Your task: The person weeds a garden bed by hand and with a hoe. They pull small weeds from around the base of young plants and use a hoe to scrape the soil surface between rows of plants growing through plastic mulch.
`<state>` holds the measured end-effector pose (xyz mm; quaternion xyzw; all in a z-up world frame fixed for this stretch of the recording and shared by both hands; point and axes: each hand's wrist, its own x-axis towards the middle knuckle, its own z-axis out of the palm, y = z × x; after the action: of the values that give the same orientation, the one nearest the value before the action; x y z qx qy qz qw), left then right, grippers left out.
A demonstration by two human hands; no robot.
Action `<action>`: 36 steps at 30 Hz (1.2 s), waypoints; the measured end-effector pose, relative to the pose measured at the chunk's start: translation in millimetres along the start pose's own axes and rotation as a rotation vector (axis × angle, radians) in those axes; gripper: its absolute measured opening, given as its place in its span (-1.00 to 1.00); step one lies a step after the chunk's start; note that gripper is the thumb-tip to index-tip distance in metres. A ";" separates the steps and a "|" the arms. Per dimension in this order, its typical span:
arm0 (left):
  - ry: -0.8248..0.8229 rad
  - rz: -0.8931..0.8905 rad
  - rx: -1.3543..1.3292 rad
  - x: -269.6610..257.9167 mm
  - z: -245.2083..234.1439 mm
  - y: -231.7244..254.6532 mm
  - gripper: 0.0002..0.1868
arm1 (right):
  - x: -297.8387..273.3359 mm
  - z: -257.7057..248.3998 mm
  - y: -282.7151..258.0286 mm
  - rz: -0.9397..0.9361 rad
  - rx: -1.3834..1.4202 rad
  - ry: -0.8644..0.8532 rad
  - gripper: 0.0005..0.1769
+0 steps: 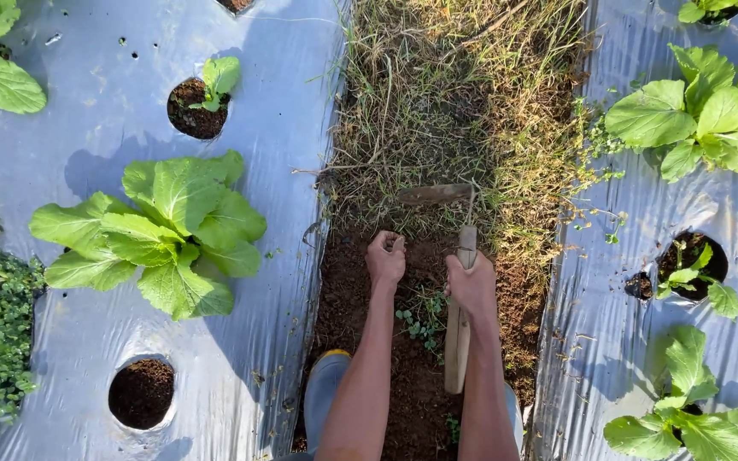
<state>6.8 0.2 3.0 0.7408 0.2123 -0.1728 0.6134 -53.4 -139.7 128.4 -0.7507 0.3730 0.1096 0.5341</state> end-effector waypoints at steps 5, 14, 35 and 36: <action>-0.034 -0.001 0.005 -3.9 -0.4 -3.5 -0.84 | 19.2 -3.7 20.2 0.002 -0.153 -0.056 -0.89; -0.069 0.022 0.042 -12.0 -3.9 -3.1 -0.88 | 14.9 -9.6 29.1 -0.009 -0.120 -0.074 -0.87; 0.569 0.016 -0.168 -37.3 -3.2 23.2 -0.81 | -1.5 0.6 33.1 0.079 0.135 -0.014 -0.82; 0.572 0.006 -0.169 -38.8 -2.9 21.8 -0.81 | 0.3 0.9 35.4 0.083 0.127 -0.017 -0.82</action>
<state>-14.8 -4.3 41.8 0.7064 0.3880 0.0634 0.5886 -77.0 -144.4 102.4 -0.6983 0.4053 0.1144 0.5788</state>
